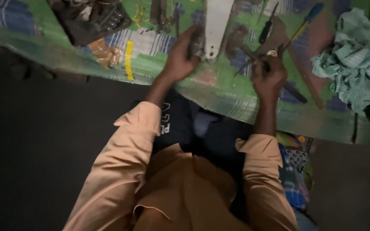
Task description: Disassembling and inspecting the mechanical and electrical components of an electric fan.
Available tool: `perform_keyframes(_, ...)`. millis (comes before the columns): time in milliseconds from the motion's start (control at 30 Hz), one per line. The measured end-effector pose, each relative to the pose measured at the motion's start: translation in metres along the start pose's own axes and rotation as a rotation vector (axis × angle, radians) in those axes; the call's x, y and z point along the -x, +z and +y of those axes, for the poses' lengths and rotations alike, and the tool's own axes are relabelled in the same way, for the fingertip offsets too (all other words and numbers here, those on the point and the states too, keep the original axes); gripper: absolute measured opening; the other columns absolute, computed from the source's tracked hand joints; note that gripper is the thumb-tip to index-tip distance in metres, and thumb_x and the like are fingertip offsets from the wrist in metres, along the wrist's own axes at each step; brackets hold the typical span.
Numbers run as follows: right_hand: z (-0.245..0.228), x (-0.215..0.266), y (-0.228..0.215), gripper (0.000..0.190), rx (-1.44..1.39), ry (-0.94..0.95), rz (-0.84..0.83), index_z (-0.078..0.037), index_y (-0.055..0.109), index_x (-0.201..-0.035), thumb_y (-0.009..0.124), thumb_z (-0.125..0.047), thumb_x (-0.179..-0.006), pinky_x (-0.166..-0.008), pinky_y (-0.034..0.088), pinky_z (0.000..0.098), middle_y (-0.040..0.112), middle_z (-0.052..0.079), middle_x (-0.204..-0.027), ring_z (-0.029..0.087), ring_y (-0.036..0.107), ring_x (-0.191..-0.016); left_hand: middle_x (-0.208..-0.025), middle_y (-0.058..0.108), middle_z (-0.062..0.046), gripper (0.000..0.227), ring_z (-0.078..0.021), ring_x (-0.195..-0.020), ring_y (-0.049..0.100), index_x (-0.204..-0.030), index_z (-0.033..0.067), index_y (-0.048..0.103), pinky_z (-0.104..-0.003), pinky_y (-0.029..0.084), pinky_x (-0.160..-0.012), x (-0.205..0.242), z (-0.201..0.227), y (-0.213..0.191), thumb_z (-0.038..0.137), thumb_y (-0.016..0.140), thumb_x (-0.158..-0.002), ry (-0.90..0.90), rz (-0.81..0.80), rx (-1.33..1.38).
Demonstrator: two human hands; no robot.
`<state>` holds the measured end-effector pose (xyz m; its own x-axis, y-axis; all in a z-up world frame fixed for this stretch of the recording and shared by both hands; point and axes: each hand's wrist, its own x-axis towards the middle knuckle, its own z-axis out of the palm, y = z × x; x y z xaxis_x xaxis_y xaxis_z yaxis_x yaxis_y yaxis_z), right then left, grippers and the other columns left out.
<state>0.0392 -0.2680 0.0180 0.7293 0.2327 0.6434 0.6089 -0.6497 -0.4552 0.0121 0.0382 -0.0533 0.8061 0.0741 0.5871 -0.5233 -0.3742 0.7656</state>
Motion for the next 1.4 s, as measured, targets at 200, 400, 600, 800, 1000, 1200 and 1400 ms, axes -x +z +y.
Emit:
perform_keyframes(200,-0.002,-0.001,0.0,0.015,-0.011,0.037,-0.013,-0.001,0.069,-0.101,0.075,-0.013,-0.094,-0.071,0.056,0.0409,0.067,0.017,-0.092,0.032,0.071,-0.079,-0.161,0.05,-0.02,0.08,-0.0338,-0.151,0.051,-0.161,0.0044,0.038,-0.039,0.042,-0.123,0.004,0.003,-0.009,-0.007,0.058,-0.084,-0.196,-0.029,0.246)
perform_keyframes(400,-0.004,-0.003,-0.002,0.015,0.101,0.013,-0.027,0.0,0.072,-0.101,0.077,-0.012,-0.091,-0.072,0.053,0.0449,0.067,0.02,-0.091,0.04,0.068,-0.08,-0.154,0.055,-0.024,0.072,-0.0404,-0.147,0.052,-0.151,0.0019,0.05,-0.041,0.044,-0.12,-0.005,0.04,-0.02,-0.005,0.061,-0.08,-0.115,-0.052,0.06)
perform_keyframes(600,-0.001,-0.003,-0.001,0.017,0.051,0.074,-0.047,0.0,0.073,-0.106,0.076,-0.014,-0.096,-0.067,0.055,0.0415,0.072,0.016,-0.095,0.031,0.07,-0.073,-0.144,0.058,-0.025,0.067,-0.0443,-0.135,0.056,-0.143,-0.0012,0.055,-0.046,0.045,-0.114,-0.01,0.064,-0.021,0.0,0.07,-0.078,-0.124,-0.129,-0.002)
perform_keyframes(800,-0.003,-0.006,-0.002,0.017,0.076,0.138,-0.075,0.0,0.074,-0.101,0.078,-0.013,-0.091,-0.065,0.055,0.0412,0.071,0.015,-0.093,0.029,0.071,-0.075,-0.132,0.067,-0.023,0.055,-0.0414,-0.125,0.064,-0.137,0.0007,0.059,-0.045,0.051,-0.107,-0.015,0.075,-0.017,0.005,0.075,-0.085,-0.179,-0.089,-0.047)
perform_keyframes(1000,-0.011,-0.01,-0.002,0.019,0.062,0.091,-0.03,0.0,0.073,-0.104,0.08,-0.008,-0.088,-0.072,0.058,0.04,0.072,0.016,-0.099,0.032,0.073,-0.083,-0.132,0.067,-0.022,0.054,-0.0401,-0.124,0.066,-0.136,-0.0014,0.059,-0.043,0.053,-0.106,-0.018,0.075,-0.016,-0.001,0.072,-0.084,-0.142,-0.058,-0.02)
perform_keyframes(1200,-0.009,-0.008,-0.001,0.021,0.064,0.16,-0.045,0.001,0.073,-0.106,0.08,-0.007,-0.087,-0.07,0.058,0.0394,0.072,0.017,-0.098,0.03,0.074,-0.081,-0.126,0.07,-0.022,0.052,-0.0391,-0.119,0.069,-0.135,-0.0026,0.06,-0.043,0.055,-0.103,-0.019,0.079,-0.017,-0.003,0.069,-0.084,-0.199,-0.072,-0.011)
perform_keyframes(1400,-0.004,-0.004,0.0,0.021,0.064,0.102,-0.04,0.001,0.072,-0.108,0.081,-0.008,-0.091,-0.071,0.059,0.0387,0.072,0.016,-0.1,0.029,0.076,-0.085,-0.127,0.067,-0.024,0.052,-0.0396,-0.12,0.069,-0.138,-0.0033,0.057,-0.043,0.056,-0.103,-0.017,0.077,-0.015,-0.004,0.067,-0.088,-0.194,-0.081,0.029)
